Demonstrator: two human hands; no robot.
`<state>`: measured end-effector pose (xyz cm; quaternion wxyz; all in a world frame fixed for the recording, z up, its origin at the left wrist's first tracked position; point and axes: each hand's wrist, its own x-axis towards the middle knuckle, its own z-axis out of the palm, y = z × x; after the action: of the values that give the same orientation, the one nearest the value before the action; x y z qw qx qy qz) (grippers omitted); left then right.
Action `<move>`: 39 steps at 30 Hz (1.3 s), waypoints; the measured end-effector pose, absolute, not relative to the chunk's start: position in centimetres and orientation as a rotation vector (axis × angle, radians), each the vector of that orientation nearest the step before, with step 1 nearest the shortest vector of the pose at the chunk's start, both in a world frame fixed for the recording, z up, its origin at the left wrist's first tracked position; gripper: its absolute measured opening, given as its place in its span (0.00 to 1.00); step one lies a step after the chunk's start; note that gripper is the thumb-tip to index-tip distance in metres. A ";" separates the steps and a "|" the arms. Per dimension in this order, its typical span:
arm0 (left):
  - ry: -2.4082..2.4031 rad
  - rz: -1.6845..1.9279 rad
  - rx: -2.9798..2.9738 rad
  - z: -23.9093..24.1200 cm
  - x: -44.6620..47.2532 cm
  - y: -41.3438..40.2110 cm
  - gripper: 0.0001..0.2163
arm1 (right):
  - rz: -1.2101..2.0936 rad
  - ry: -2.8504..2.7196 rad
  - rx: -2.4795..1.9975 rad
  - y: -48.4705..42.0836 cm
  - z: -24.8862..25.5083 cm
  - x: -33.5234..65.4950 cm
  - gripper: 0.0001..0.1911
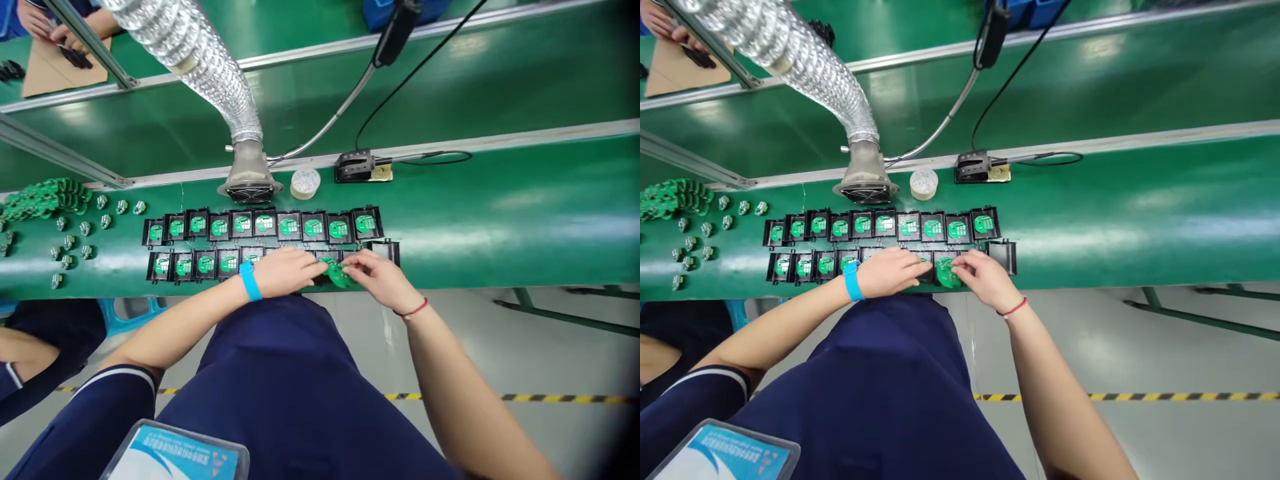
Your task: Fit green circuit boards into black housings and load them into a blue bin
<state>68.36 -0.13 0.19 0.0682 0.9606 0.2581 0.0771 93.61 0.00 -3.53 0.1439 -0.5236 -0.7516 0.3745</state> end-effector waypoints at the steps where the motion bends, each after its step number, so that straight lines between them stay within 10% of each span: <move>1: 0.842 0.160 2.843 -0.9 68.6 0.0 0.12 | 0.887 -2.227 -1.579 0.2 -5.0 94.9 0.14; 7: 0.917 -0.108 2.707 -5.7 70.4 -0.2 0.11 | 0.336 -2.654 -1.543 1.1 -10.9 99.5 0.18; 23: 0.803 -0.483 2.728 -11.2 80.7 -0.9 0.33 | 0.368 -2.697 -1.448 1.4 -13.7 99.5 0.19; 39: 0.819 -0.635 2.664 -10.3 81.4 -0.5 0.31 | 0.381 -2.747 -1.449 -3.5 -13.2 100.7 0.22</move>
<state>81.39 -0.53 -10.31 0.1410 0.9226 0.2838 -0.2198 100.75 -3.50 -13.21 0.0064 -0.4632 -0.8779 0.1216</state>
